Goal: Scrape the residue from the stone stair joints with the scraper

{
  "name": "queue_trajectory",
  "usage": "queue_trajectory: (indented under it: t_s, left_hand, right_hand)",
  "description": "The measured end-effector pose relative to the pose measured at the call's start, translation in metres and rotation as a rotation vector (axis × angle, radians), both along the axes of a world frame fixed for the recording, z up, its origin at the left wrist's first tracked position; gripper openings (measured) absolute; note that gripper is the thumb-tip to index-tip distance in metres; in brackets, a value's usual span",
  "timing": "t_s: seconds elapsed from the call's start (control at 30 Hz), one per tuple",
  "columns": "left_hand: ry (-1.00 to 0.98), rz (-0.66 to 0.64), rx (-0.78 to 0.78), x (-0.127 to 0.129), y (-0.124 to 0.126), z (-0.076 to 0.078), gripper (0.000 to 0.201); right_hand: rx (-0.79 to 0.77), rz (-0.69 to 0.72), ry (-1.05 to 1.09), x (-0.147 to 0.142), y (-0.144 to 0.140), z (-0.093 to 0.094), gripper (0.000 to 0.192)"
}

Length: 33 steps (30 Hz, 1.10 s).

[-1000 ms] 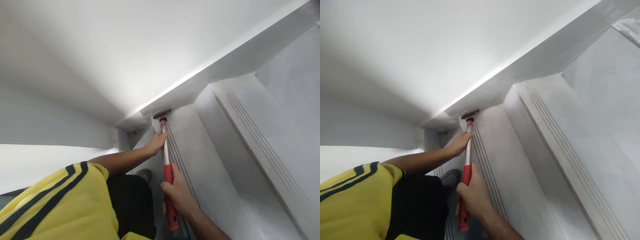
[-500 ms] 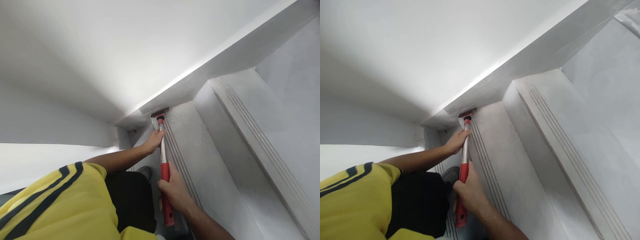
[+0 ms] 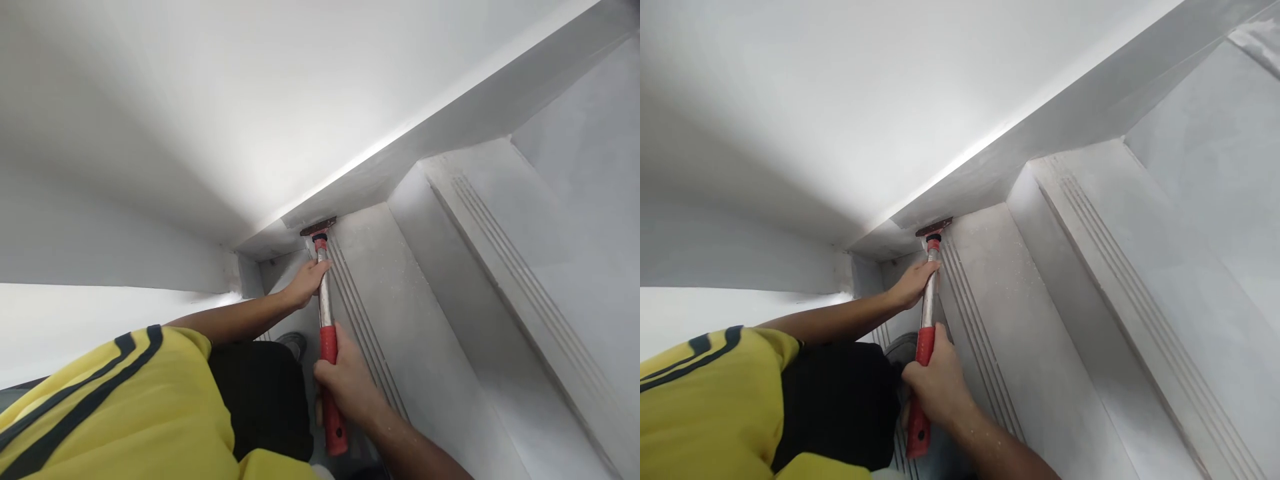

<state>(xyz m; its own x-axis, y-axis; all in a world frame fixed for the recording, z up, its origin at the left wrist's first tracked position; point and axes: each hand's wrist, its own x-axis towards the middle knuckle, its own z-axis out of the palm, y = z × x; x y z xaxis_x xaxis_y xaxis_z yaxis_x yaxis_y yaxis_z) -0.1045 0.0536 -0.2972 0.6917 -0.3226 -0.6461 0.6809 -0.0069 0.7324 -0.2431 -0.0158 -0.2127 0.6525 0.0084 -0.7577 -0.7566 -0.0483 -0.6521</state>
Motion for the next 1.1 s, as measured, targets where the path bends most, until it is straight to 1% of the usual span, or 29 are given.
queue_trajectory:
  t_s: [0.1, 0.2, 0.27, 0.33, 0.47, 0.57, 0.8, 1.0, 1.1]
  left_hand:
    - [0.002, 0.007, -0.020, 0.000, -0.003, 0.002, 0.021]
    - [-0.005, -0.003, -0.066, 0.001, -0.008, 0.008, 0.021]
    - [-0.014, 0.009, -0.075, 0.001, -0.012, 0.012, 0.020]
    - [-0.021, 0.030, -0.067, 0.002, -0.015, 0.013, 0.019]
    - [-0.020, 0.027, -0.070, 0.001, -0.014, 0.011, 0.021]
    - [-0.020, 0.020, -0.061, 0.001, -0.011, 0.008, 0.021]
    - [-0.030, 0.007, -0.064, 0.000, -0.009, 0.009, 0.021]
    - [-0.039, -0.015, -0.059, 0.002, -0.011, 0.010, 0.022]
    - [-0.045, -0.025, -0.051, 0.002, -0.011, 0.011, 0.022]
  right_hand:
    - [-0.031, -0.002, -0.004, 0.000, -0.001, 0.005, 0.026]
    - [-0.081, -0.019, -0.049, 0.000, -0.002, 0.011, 0.025]
    - [-0.094, -0.018, -0.062, 0.001, -0.003, 0.012, 0.025]
    - [-0.076, -0.015, -0.057, 0.001, -0.004, 0.010, 0.025]
    - [-0.041, -0.018, -0.050, -0.001, -0.004, 0.005, 0.026]
    - [-0.056, -0.020, -0.049, -0.004, -0.002, 0.004, 0.030]
    - [-0.089, -0.029, -0.065, -0.008, 0.005, 0.001, 0.033]
    - [-0.053, -0.042, -0.064, -0.005, 0.003, 0.003, 0.032]
    - [-0.062, -0.023, -0.042, -0.005, 0.003, 0.005, 0.032]
